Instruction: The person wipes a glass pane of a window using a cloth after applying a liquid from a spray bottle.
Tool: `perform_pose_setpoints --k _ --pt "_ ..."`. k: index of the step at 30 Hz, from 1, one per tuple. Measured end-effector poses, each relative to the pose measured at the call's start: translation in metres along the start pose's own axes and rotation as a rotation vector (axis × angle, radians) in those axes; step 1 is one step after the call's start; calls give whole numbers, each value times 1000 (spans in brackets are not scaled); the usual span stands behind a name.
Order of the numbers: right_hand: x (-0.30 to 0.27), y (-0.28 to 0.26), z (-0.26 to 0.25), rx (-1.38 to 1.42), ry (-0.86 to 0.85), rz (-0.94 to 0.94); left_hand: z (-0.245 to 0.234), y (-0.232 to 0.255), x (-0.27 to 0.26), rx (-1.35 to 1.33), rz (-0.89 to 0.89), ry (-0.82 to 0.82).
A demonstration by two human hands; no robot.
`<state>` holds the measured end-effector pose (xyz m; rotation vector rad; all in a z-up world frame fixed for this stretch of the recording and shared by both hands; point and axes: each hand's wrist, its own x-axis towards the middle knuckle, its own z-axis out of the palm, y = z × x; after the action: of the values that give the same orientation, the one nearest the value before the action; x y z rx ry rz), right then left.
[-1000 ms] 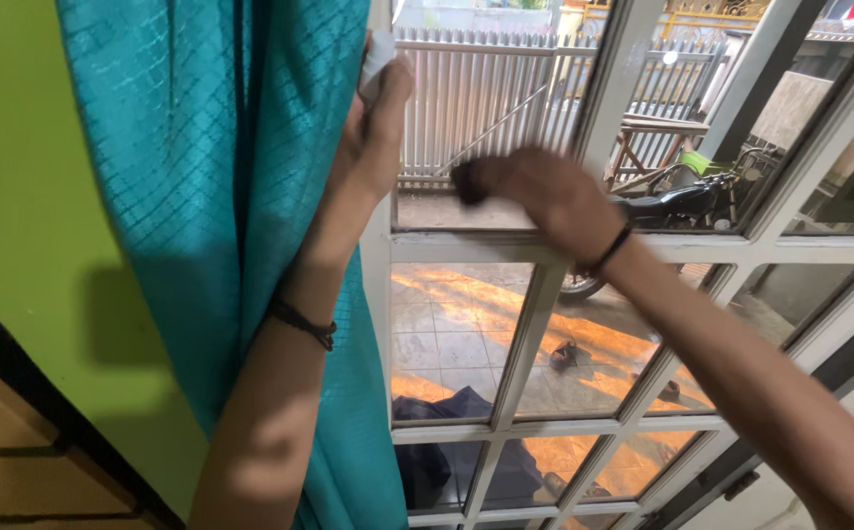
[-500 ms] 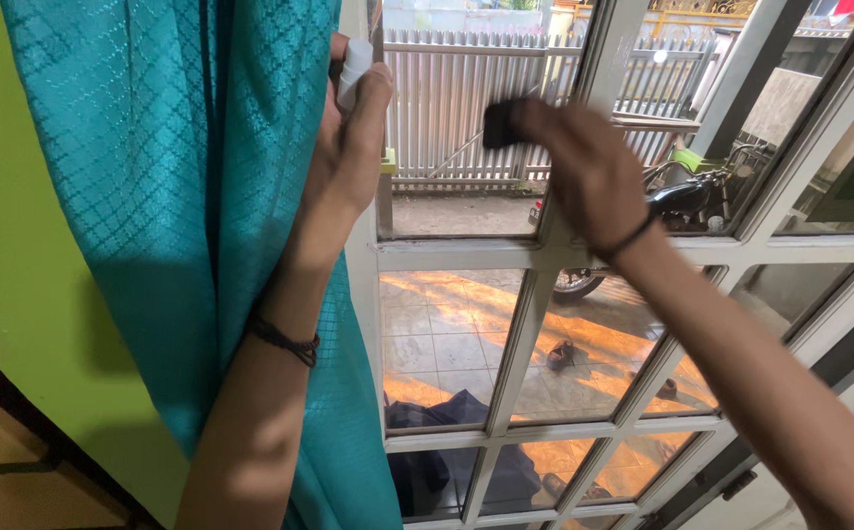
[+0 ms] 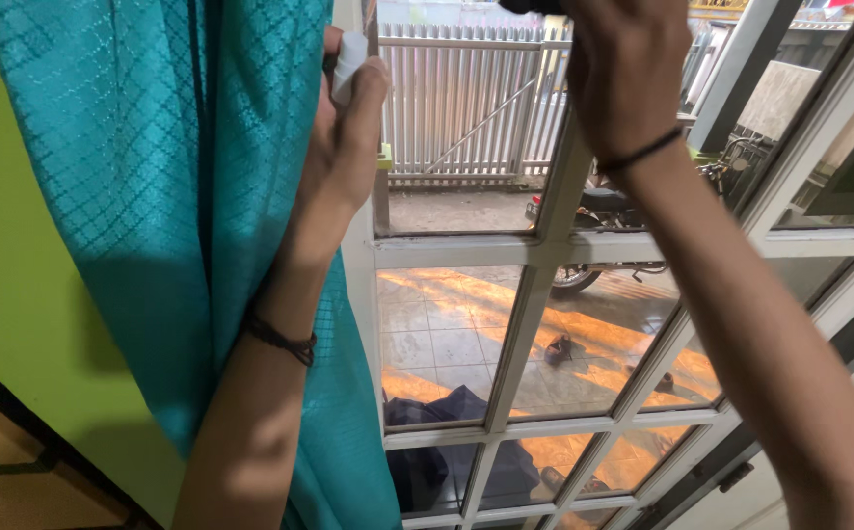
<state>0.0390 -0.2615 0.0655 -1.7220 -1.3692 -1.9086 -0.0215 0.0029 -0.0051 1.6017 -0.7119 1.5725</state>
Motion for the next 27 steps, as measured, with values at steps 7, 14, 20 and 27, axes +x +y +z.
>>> perform_pose_setpoints --k 7,14,20,27 --pt "-93 -75 7 -151 -54 141 -1 -4 1 -60 -59 -42" --pt "-110 -153 33 49 -27 454 5 -11 -1 -93 -10 -17" --pt "-86 -201 70 170 15 452 0 1 0 -20 16 11" --pt "-78 -179 55 607 -104 408 -2 5 -2 -180 -53 -17"
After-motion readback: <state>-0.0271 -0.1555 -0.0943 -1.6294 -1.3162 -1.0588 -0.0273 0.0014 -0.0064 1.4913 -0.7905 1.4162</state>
